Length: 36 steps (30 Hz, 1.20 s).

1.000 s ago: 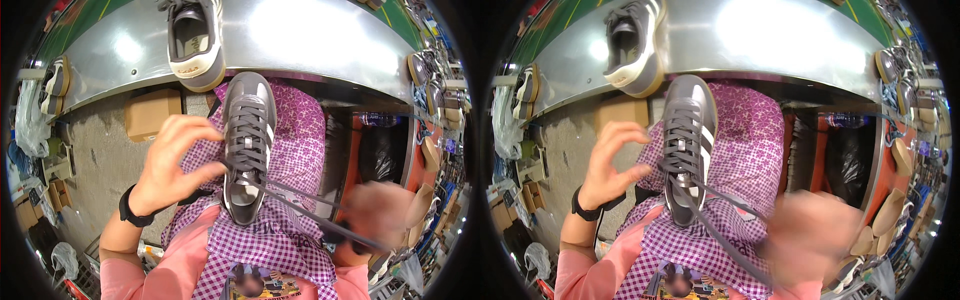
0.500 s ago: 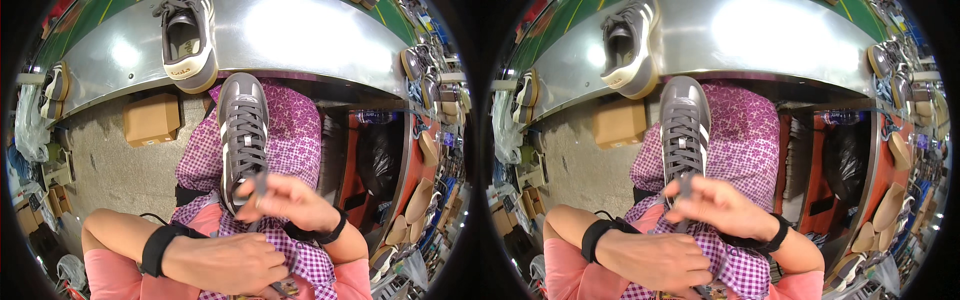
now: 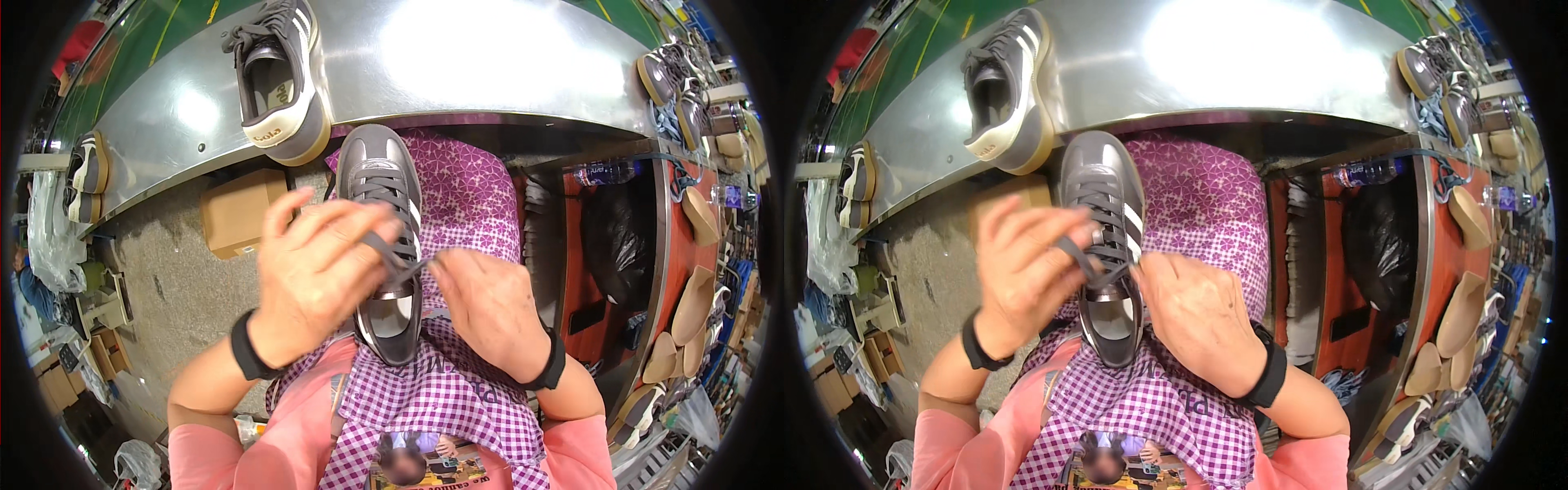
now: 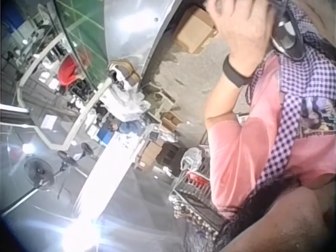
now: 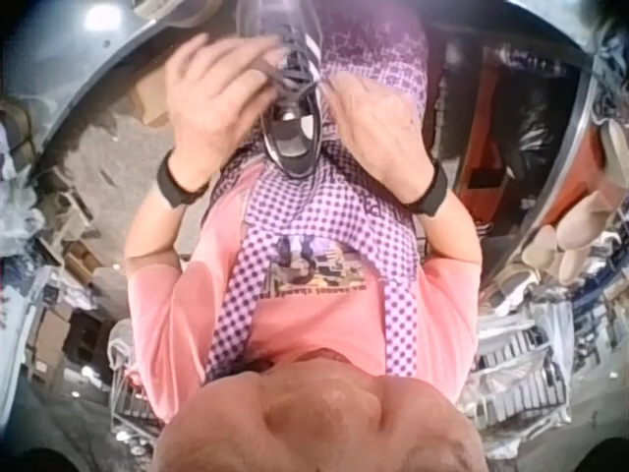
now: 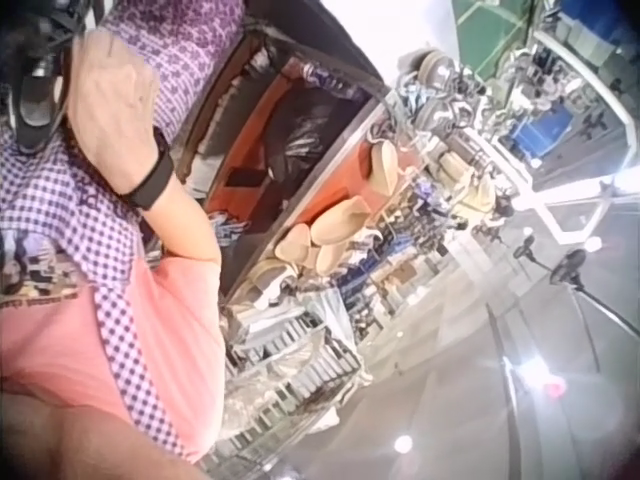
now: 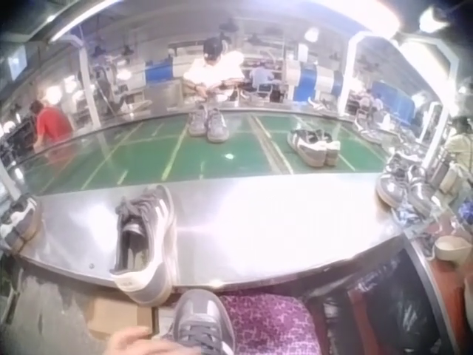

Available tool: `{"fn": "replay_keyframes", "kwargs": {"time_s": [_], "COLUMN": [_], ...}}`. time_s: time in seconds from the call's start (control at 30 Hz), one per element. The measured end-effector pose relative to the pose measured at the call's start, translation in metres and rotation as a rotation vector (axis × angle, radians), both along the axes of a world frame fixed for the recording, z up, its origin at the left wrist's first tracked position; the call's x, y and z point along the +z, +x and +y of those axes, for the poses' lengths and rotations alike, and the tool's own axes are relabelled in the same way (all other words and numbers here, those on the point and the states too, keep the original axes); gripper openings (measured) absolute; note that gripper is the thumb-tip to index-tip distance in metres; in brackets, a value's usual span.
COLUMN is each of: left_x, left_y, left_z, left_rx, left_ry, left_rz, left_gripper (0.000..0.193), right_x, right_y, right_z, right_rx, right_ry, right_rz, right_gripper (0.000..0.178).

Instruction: Insert and arrange laces in athletic shoes on a manufacturing assembly line.

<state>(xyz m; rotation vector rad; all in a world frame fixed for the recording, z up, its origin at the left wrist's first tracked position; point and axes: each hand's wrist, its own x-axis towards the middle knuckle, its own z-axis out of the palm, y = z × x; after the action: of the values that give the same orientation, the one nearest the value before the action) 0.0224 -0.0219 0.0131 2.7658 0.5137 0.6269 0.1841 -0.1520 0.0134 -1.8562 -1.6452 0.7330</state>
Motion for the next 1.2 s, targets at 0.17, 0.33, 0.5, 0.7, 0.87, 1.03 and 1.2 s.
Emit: {"fn": "replay_keyframes", "kwargs": {"time_s": [0.17,0.33,0.5,0.7,0.87,1.03,1.2], "left_x": [-0.003,0.064,0.032,0.010,0.033,0.022,0.035], "left_y": [-0.003,-0.021,0.018,0.016,0.003,0.003,0.024], "left_z": [-0.010,0.014,0.065,0.091,0.054,0.051,0.116], "left_rx": [-0.110,-0.178,0.062,0.033,-0.051,0.110,0.073], "left_ry": [-0.377,-0.604,0.220,-0.049,-0.131,-0.059,-0.074], "left_rz": [-0.023,0.050,-0.089,0.069,0.301,0.356,0.239], "left_gripper": [0.017,0.015,0.031,0.077,0.091,0.048,0.046], "right_x": [0.002,-0.015,-0.064,-0.045,-0.022,-0.027,-0.075], "right_y": [-0.006,-0.006,-0.030,-0.011,0.028,0.047,0.136], "right_z": [0.000,-0.014,-0.018,-0.031,0.041,0.107,0.160], "right_rx": [-0.004,-0.022,-0.023,-0.229,-0.321,-0.071,-0.434], "right_ry": [0.137,-0.201,-0.011,0.170,0.106,0.316,0.360], "right_rz": [0.047,-0.035,-0.034,-0.064,-0.150,0.161,-0.541], "right_gripper": [0.025,0.086,0.089,0.083,0.071,0.062,0.048]}}
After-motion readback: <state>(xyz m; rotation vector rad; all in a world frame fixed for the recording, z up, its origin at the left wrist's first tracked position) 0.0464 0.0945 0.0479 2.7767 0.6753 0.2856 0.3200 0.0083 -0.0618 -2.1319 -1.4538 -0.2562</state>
